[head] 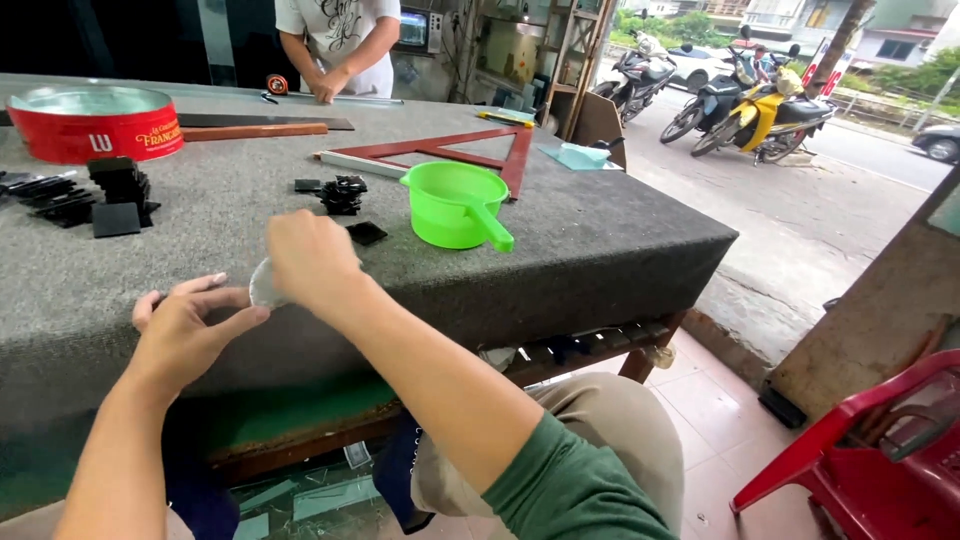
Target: The person smooths the edges of a small semi-circular glass piece using a black abrasive block. They hold the glass with the left hand and rub the edges with the right hand, repeatedly dipping the block into a green water container to keep it wet. A second person in the background handles a long glass sheet.
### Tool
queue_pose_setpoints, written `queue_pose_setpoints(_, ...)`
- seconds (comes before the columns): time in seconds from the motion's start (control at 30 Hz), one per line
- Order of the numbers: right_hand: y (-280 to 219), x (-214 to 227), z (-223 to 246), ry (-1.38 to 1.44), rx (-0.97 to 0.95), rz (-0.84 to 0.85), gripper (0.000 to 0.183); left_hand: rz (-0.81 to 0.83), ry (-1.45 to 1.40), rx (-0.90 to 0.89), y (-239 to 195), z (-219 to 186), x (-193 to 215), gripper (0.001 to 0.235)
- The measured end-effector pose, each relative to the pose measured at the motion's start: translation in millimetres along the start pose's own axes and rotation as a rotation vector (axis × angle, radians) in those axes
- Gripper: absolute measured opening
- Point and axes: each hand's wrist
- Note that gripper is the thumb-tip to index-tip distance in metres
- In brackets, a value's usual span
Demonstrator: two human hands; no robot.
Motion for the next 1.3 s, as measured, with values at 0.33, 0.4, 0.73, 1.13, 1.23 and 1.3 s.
queue_pose_setpoints(0.33, 24, -21, -8, 0.090, 0.206, -0.132, 0.009, -0.124, 0.041, -0.164, 9, 21, -9, 0.027)
queue_pose_setpoints(0.4, 17, -17, -5, 0.077, 0.155, -0.136, 0.014, -0.126, -0.072, -0.134, 9, 22, -17, 0.027)
queue_pose_setpoints(0.73, 39, -22, -40, 0.081, 0.092, -0.092, 0.010, -0.157, -0.171, -0.166, 7, 21, -16, 0.029)
queue_pose_setpoints(1.13, 29, -22, -22, 0.088, 0.142, -0.017, 0.008, -0.108, -0.172, -0.171, 7, 25, -16, 0.028)
queue_pose_setpoints(1.23, 40, -26, -36, 0.052, 0.107, -0.075, 0.015, -0.122, -0.176, -0.172, 7, 21, -15, 0.028)
queue_pose_setpoints(1.3, 42, -30, -55, 0.012, 0.076, -0.088, 0.012, -0.098, -0.167, -0.148, 5, 18, -14, 0.028)
Point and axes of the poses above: each hand's wrist, its own y-axis towards the middle knuckle, its own x-axis out of the back of the hand, z = x × y, and after that the axes turned 4 degrees about -x, right-handed
